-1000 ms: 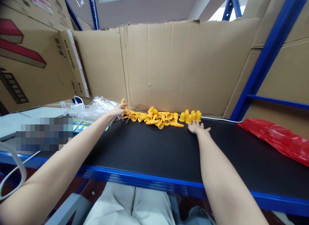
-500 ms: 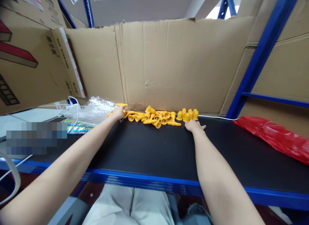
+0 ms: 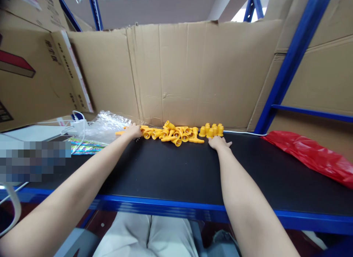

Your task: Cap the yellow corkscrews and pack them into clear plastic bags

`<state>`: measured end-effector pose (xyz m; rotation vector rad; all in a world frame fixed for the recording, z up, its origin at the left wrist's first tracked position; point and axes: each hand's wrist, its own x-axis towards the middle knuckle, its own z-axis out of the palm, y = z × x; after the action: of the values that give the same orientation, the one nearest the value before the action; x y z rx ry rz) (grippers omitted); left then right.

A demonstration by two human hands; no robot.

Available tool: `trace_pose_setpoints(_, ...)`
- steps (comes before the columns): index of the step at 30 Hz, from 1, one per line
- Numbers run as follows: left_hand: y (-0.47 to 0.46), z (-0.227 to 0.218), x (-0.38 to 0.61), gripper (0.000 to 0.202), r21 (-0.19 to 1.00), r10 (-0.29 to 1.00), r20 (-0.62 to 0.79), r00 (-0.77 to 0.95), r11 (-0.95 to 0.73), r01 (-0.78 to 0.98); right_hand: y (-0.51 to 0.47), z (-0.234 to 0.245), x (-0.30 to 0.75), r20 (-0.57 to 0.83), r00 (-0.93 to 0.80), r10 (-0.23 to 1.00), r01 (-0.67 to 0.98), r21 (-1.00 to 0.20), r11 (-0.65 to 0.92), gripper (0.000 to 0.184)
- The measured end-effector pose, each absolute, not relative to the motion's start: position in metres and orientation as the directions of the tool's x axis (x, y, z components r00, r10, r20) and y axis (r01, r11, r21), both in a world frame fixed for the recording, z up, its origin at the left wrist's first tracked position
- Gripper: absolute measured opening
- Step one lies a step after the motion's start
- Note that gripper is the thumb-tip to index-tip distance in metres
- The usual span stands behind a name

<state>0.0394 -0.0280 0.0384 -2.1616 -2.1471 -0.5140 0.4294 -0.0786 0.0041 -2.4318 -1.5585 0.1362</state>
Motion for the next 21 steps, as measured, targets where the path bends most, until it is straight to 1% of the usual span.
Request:
trace_pose_setpoints(1,-0.029,0.04,0.042,0.038,0.149,0.955,0.296,-0.01,-0.036,0.988,-0.079,0.004,0.429,0.053,0.425,0.904,0.88,-0.256,-0.399,0.055)
trace_pose_setpoints(3,-0.029,0.043,0.047,0.035,0.149,0.942,0.328,0.07,-0.124,0.981,-0.079,0.005,0.428,0.044,0.434,0.9,0.877,-0.249,-0.41,0.055)
trace_pose_setpoints(5,-0.029,0.045,0.052,0.032,0.199,0.948,0.278,0.156,-0.216,0.956,-0.079,0.006,0.427,0.035,0.444,0.895,0.873,-0.243,-0.424,0.056)
trace_pose_setpoints(7,-0.029,0.046,0.059,0.035,0.238,0.956,0.197,0.219,-0.263,0.935,-0.079,0.006,0.427,0.031,0.447,0.894,0.871,-0.243,-0.427,0.057)
trace_pose_setpoints(8,-0.03,0.047,0.063,0.038,0.228,0.957,0.165,0.237,-0.27,0.935,-0.078,0.006,0.427,0.03,0.445,0.895,0.871,-0.245,-0.425,0.058)
trace_pose_setpoints(11,-0.035,0.047,0.074,0.049,0.146,0.961,0.1,0.259,-0.271,0.951,-0.075,0.005,0.429,0.025,0.444,0.895,0.871,-0.248,-0.425,0.058)
trace_pose_setpoints(14,-0.04,0.044,0.081,0.047,0.136,0.962,0.07,0.265,-0.272,0.953,-0.073,0.004,0.43,0.017,0.442,0.897,0.872,-0.24,-0.426,0.057)
trace_pose_setpoints(16,-0.043,0.042,0.083,0.043,0.126,0.957,0.091,0.275,-0.285,0.95,-0.073,0.005,0.43,0.018,0.437,0.899,0.876,-0.234,-0.421,0.055)
trace_pose_setpoints(18,-0.044,0.041,0.08,0.04,0.104,0.95,0.14,0.278,-0.293,0.95,-0.073,0.006,0.43,0.016,0.432,0.902,0.879,-0.231,-0.417,0.055)
trace_pose_setpoints(20,-0.044,0.042,0.076,0.036,0.134,0.947,0.218,0.234,-0.267,0.954,-0.073,0.007,0.431,0.025,0.418,0.908,0.886,-0.23,-0.402,0.055)
trace_pose_setpoints(21,-0.044,0.044,0.074,0.034,0.177,0.945,0.268,0.189,-0.241,0.954,-0.072,0.006,0.432,0.049,0.396,0.917,0.897,-0.233,-0.375,0.055)
